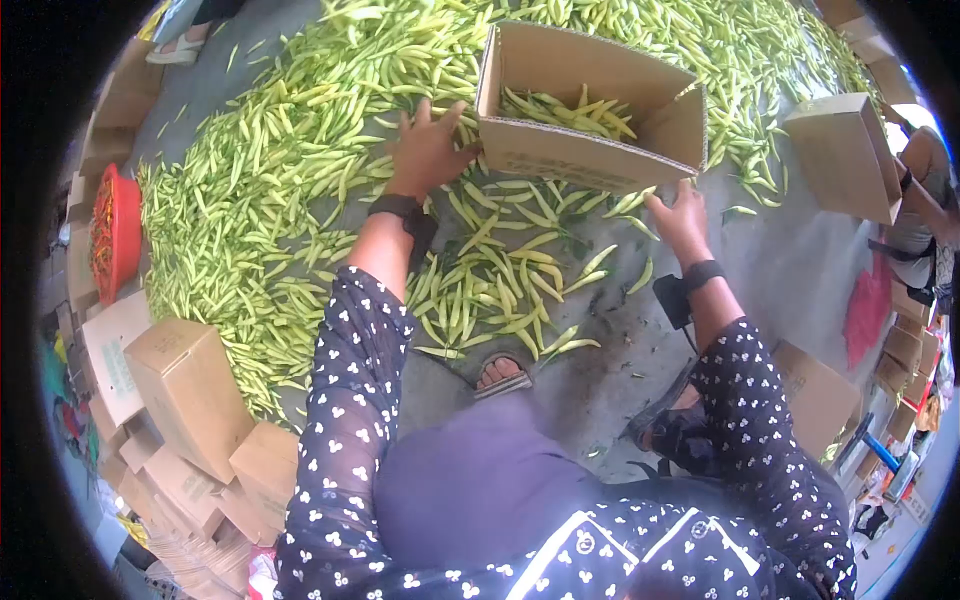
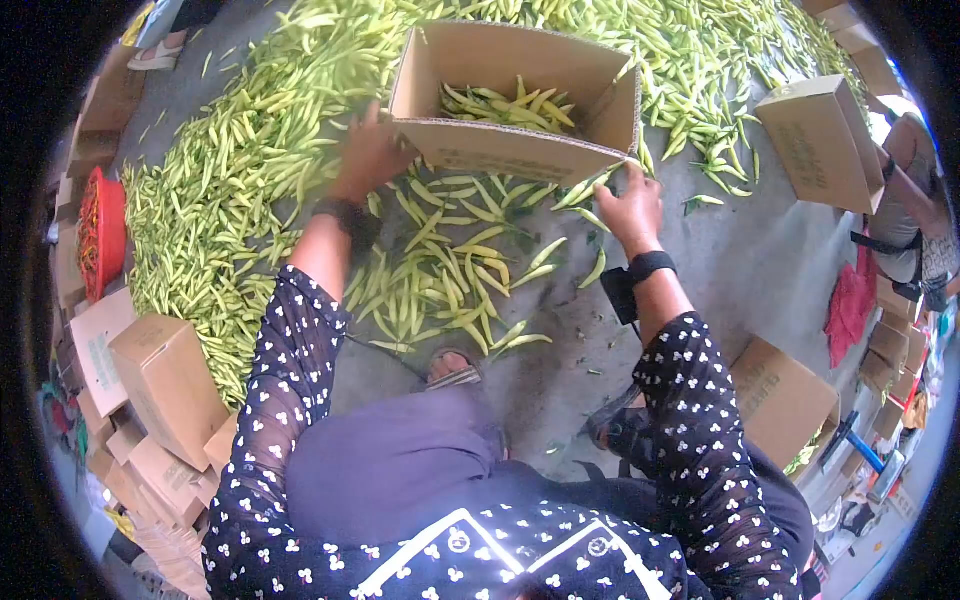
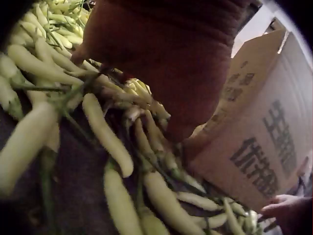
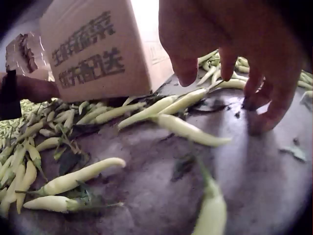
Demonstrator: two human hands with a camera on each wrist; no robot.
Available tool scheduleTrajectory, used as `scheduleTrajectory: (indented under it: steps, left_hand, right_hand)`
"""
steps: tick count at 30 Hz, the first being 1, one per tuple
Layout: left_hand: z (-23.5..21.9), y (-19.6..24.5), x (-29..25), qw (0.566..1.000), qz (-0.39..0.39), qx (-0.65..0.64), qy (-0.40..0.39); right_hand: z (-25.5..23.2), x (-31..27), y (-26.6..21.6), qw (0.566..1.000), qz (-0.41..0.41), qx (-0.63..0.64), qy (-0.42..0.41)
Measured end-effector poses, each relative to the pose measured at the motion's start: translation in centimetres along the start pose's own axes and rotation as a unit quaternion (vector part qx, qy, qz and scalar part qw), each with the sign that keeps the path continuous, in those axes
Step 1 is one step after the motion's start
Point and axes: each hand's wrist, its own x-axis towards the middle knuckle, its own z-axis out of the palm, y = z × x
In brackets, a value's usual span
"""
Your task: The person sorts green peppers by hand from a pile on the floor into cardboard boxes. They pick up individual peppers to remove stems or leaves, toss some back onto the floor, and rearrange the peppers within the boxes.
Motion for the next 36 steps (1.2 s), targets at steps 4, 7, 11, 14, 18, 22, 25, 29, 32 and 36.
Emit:
scheduleTrajectory:
  steps: [4, 7, 11, 14, 18, 22, 25, 29, 32, 36]
  left_hand:
    - [1.4, 0.6, -2.7, 0.993, 0.056, -0.067, 0.084]
    - [0.9, 1.9, -6.3, 0.987, 0.04, -0.127, 0.091]
    - [0.8, 3.3, -11.6, 0.975, 0.031, -0.219, -0.014]
    - [-0.2, 4.8, -15.8, 0.966, 0.051, -0.245, -0.059]
    - [-2.5, 3.8, -19.4, 0.982, 0.034, -0.172, -0.068]
    - [-2.7, 1.4, -23.2, 0.985, -0.112, -0.022, -0.127]
    - [-1.2, 1.9, -24.4, 0.981, -0.11, -0.017, -0.162]
    - [0.7, 4.2, -22.5, 0.99, -0.072, -0.084, -0.09]
    - [1.1, 5.8, -20.5, 0.987, -0.039, -0.155, 0.001]
    - [0.7, 7.1, -18.2, 0.989, 0.0, -0.146, 0.028]
  right_hand:
    - [1.9, -2.3, -3.1, 0.989, -0.124, 0.085, 0.014]
    - [2.9, -4.0, -4.9, 0.983, -0.032, 0.18, -0.001]
    - [4.1, -4.8, -4.1, 0.965, -0.058, 0.251, -0.048]
    - [3.8, -6.9, -3.7, 0.959, -0.017, 0.265, -0.101]
    - [2.0, -10.4, -3.4, 0.976, -0.125, 0.164, -0.076]
    - [2.0, -12.1, -4.1, 0.982, -0.153, 0.101, -0.049]
    - [2.3, -14.2, -5.4, 0.984, -0.133, 0.096, -0.074]
    - [3.2, -15.3, -7.4, 0.975, -0.159, 0.117, -0.1]
    - [3.7, -14.7, -8.8, 0.967, -0.204, 0.135, -0.068]
    - [3.4, -13.2, -10.4, 0.971, -0.219, 0.09, -0.046]
